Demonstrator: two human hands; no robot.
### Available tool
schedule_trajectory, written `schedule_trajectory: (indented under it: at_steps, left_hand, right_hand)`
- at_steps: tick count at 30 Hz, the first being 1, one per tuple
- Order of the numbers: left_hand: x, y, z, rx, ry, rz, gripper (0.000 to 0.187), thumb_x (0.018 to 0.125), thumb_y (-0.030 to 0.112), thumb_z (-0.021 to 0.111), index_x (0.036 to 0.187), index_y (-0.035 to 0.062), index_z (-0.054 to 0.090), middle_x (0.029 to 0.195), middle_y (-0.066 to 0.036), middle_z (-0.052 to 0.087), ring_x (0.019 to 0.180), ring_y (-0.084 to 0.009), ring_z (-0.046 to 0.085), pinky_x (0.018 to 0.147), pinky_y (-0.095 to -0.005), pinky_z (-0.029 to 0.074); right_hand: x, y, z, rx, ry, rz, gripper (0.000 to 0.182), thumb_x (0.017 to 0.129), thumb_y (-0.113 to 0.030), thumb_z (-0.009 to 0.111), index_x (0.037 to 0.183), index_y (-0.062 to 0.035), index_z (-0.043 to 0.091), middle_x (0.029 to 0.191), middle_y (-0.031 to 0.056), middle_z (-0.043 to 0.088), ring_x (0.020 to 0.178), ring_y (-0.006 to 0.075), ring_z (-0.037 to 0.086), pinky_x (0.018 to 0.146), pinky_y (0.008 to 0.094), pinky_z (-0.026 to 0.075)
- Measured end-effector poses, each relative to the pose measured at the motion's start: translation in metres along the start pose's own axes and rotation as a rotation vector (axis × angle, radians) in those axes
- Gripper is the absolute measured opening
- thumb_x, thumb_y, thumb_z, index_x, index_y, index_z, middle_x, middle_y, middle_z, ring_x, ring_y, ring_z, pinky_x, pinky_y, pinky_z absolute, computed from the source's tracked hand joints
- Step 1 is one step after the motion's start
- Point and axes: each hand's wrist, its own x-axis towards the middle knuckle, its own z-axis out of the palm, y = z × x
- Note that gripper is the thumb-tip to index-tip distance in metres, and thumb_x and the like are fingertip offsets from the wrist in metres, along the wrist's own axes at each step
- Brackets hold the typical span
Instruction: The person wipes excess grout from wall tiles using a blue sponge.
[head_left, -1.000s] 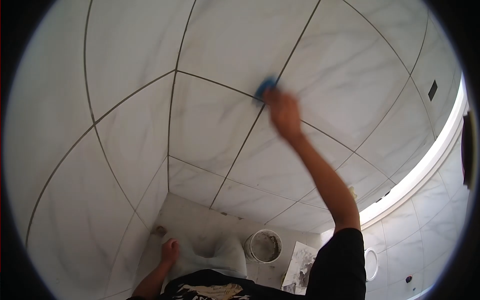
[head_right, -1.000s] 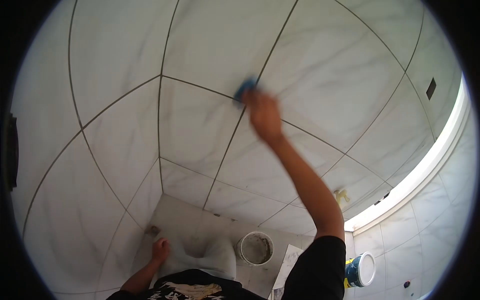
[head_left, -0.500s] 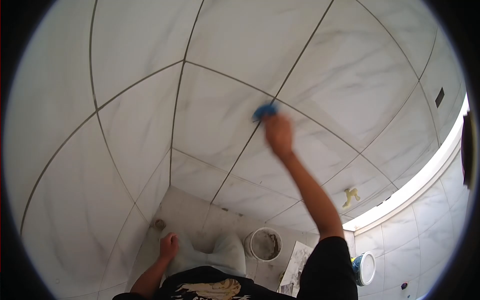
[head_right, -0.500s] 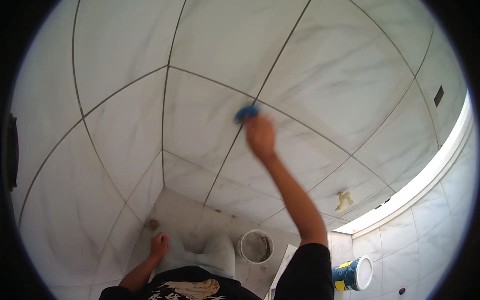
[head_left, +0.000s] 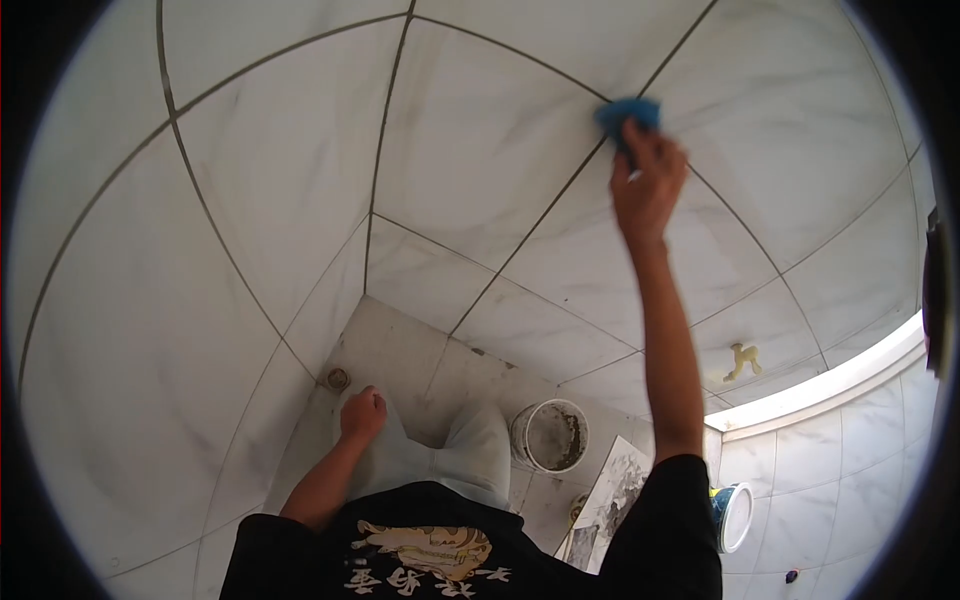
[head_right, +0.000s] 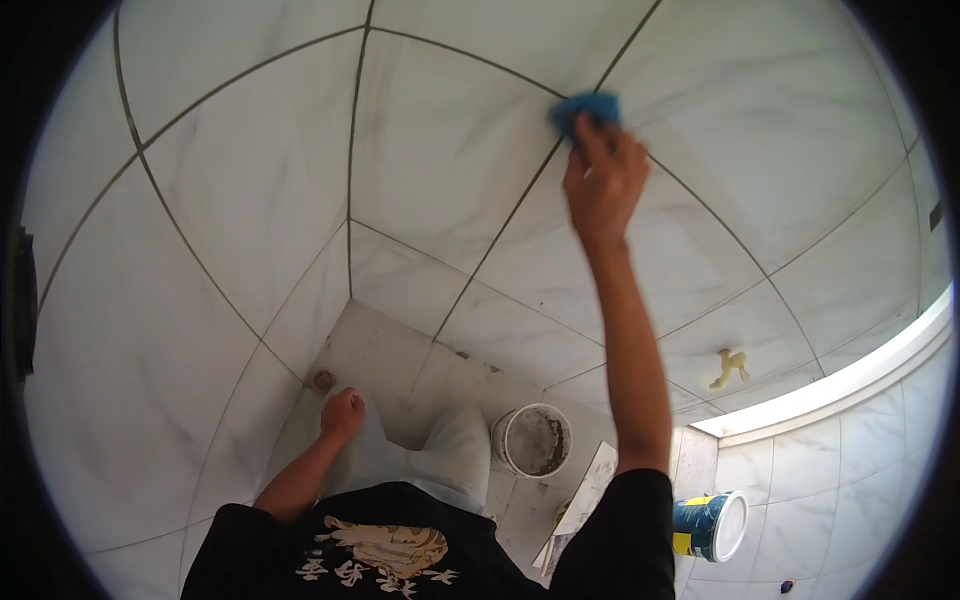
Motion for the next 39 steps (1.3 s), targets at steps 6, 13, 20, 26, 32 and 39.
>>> schedule_trajectory:
  at_steps: [6, 13, 20, 26, 32, 39]
  left_hand:
    - [0.001, -0.005, -0.004, -0.079, -0.034, -0.054, 0.025, 0.092, 0.024, 0.055, 0.101, 0.0056, 0.069, 0.09, -0.017, 0.071, 0.083, -0.0369, 0.068, 0.078, -0.0486, 0.053]
    - [0.009, -0.017, 0.003, -0.033, -0.012, 0.008, 0.026, 0.092, 0.024, 0.056, 0.098, 0.0021, 0.069, 0.089, -0.019, 0.071, 0.084, -0.0368, 0.068, 0.078, -0.0461, 0.053]
    - [0.008, -0.006, 0.0, -0.018, 0.004, 0.035, 0.024, 0.091, 0.022, 0.056, 0.097, 0.0027, 0.069, 0.088, -0.018, 0.072, 0.083, -0.0343, 0.07, 0.077, -0.045, 0.054]
    - [0.002, -0.01, 0.005, 0.019, 0.058, 0.079, 0.023, 0.091, 0.022, 0.057, 0.1, 0.0049, 0.07, 0.086, -0.016, 0.072, 0.078, -0.0338, 0.069, 0.075, -0.0442, 0.054]
    - [-0.002, 0.003, -0.004, -0.036, 0.0, 0.004, 0.022, 0.091, 0.023, 0.058, 0.097, 0.0042, 0.069, 0.088, -0.018, 0.071, 0.08, -0.034, 0.069, 0.076, -0.0444, 0.053]
    - [0.009, -0.034, 0.018, 0.04, 0.039, 0.087, 0.022, 0.091, 0.02, 0.057, 0.09, 0.0007, 0.068, 0.09, -0.02, 0.069, 0.085, -0.0335, 0.067, 0.077, -0.0442, 0.051]
  right_hand:
    - [-0.255, -0.083, 0.063, 0.247, -0.396, 0.111, 0.022, 0.074, 0.001, 0.07, 0.094, -0.0095, 0.073, 0.087, 0.0098, 0.06, 0.083, 0.0288, 0.058, 0.075, 0.0428, 0.045]
    - [-0.199, -0.103, -0.006, 0.701, -0.562, 0.387, 0.041, 0.075, -0.002, 0.069, 0.115, -0.0084, 0.07, 0.114, 0.0147, 0.063, 0.106, 0.0341, 0.063, 0.09, 0.0402, 0.053]
    - [0.024, -0.001, -0.077, 0.183, 0.024, 0.09, 0.057, 0.081, 0.002, 0.069, 0.137, -0.0034, 0.058, 0.138, 0.0215, 0.052, 0.117, 0.0379, 0.053, 0.097, 0.0435, 0.047]
    - [-0.016, 0.0, -0.008, 0.061, -0.001, -0.044, 0.047, 0.073, 0.003, 0.07, 0.119, -0.0074, 0.07, 0.127, 0.012, 0.064, 0.112, 0.0315, 0.057, 0.094, 0.0427, 0.045]
    - [-0.222, -0.06, 0.052, 0.343, -0.221, 0.077, 0.032, 0.075, 0.004, 0.067, 0.105, -0.0038, 0.074, 0.115, 0.0122, 0.068, 0.107, 0.0304, 0.062, 0.095, 0.0426, 0.048]
    - [-0.291, -0.09, -0.023, 0.824, -0.406, 0.79, 0.03, 0.079, 0.002, 0.069, 0.108, -0.0035, 0.071, 0.113, 0.0112, 0.07, 0.102, 0.0277, 0.065, 0.09, 0.0362, 0.053]
